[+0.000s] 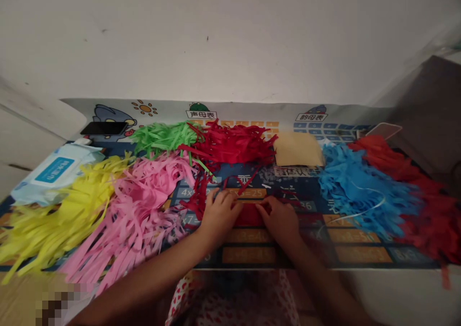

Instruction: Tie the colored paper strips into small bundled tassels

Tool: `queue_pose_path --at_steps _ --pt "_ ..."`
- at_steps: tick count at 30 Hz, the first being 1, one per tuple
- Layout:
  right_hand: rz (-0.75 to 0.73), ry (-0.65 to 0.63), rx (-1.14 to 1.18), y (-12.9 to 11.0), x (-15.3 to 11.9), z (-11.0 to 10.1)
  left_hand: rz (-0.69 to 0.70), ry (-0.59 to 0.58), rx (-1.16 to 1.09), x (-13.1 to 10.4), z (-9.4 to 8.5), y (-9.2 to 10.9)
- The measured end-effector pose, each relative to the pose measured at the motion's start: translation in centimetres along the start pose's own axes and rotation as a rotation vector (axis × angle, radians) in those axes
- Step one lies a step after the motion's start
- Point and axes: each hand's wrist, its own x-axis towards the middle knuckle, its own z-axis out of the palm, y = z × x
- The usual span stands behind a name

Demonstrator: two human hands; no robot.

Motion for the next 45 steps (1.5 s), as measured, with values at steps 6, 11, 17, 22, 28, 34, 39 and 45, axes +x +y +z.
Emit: queue_pose_path --at_steps 6,11,17,22,28,34,39,45 --pt "-0.479 0.083 -0.015 1.5 -2.7 -3.5 0.342 -0.168 -0.009 -1.4 -0.9 -1.4" --pt "-0.581 0.156 -0.054 2.1 -2.5 -2.8 0.28 -0.105 -0.051 -1.9 -0.9 -0.8" --pt "-0.528 0.163 0.018 2.6 -0.3 -3.5 0.244 0.029 -0.007 -1.5 0.5 -0.5" --pt "-0.4 0.22 -0.058 1.8 -1.1 -4.8 0.225 0.114 -0.029 -1.8 1.3 -1.2" --pt "-0.529 0.163 0.03 -2.8 -2.9 -1.8 0.157 0.068 -0.042 -2.5 1.3 -0.8" --pt "-0.403 0.081 0.173 0.8 -2.0 0.8 0.18 0.08 -0.169 -3.1 0.6 -2.1" --pt "-0.226 -0.041 0.242 2.2 -0.9 -0.1 0.002 -0.045 -0.35 -1.7 -0.4 -3.0" --pt "-0.066 -0.042 0.15 0.8 0.5 0.1 -0.097 -0.105 -0.279 -0.6 0.0 -2.8"
